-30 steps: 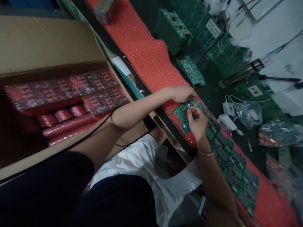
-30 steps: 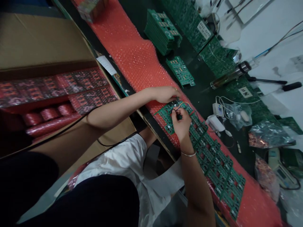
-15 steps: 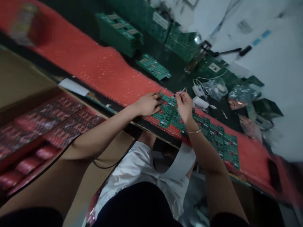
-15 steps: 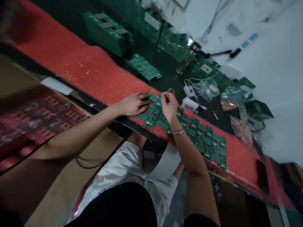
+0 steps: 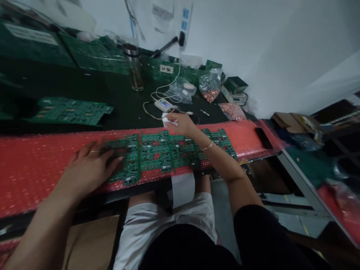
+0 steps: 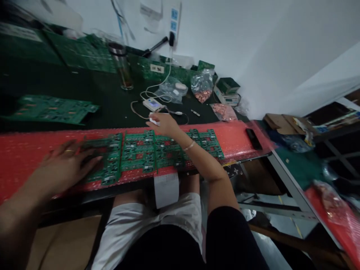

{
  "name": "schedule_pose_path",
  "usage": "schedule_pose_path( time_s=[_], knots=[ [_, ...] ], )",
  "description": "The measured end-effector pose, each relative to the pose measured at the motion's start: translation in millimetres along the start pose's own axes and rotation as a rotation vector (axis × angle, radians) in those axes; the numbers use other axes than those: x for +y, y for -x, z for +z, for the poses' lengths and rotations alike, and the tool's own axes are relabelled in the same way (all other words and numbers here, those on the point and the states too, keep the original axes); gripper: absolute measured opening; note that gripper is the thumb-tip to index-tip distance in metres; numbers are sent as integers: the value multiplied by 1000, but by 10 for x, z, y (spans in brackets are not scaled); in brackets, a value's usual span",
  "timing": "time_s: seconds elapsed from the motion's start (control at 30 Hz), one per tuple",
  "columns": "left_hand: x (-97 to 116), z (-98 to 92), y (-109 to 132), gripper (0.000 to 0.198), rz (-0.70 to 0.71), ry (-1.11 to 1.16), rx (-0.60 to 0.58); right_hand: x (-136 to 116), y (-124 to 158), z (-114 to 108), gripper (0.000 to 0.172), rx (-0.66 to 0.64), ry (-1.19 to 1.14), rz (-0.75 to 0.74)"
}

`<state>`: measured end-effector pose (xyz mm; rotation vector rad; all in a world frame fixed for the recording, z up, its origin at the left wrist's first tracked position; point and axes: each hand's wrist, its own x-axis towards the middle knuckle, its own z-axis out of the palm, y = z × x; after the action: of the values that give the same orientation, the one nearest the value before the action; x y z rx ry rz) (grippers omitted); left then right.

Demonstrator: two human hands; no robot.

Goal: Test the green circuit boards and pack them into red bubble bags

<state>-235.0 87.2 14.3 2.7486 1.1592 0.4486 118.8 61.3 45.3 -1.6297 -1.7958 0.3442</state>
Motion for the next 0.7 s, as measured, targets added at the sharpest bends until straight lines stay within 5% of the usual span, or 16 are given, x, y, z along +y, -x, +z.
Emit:
schedule_pose_path(
  time_s=[0.07, 0.13, 0.23, 0.37, 0.43, 0.53, 0.7],
  knots=[
    [434, -33, -194, 56, -35, 17, 119, 328, 575, -461, 27, 123, 67, 121],
    [1039, 0, -462, 54, 104, 97, 121, 754, 1134, -1007, 26, 303, 130, 289],
    [2139, 202, -937, 43, 383, 140, -33, 1390, 1915, -1837, 26, 653, 239, 556],
    [3635, 629, -1529, 32, 588, 228, -220, 1935, 2722, -2632, 33, 787, 330, 714],
    [4286, 842, -1766, 33, 614, 256, -309, 2093, 2966, -2839, 42, 702, 418, 919],
    [5033, 1131, -2037, 33, 577, 264, -307, 2311, 3166, -2983, 73, 624, 423, 1029],
    [5567, 1595, -2258, 20, 444, 297, -284, 2711, 3317, -3088, 89, 581, 332, 1042]
  ],
)
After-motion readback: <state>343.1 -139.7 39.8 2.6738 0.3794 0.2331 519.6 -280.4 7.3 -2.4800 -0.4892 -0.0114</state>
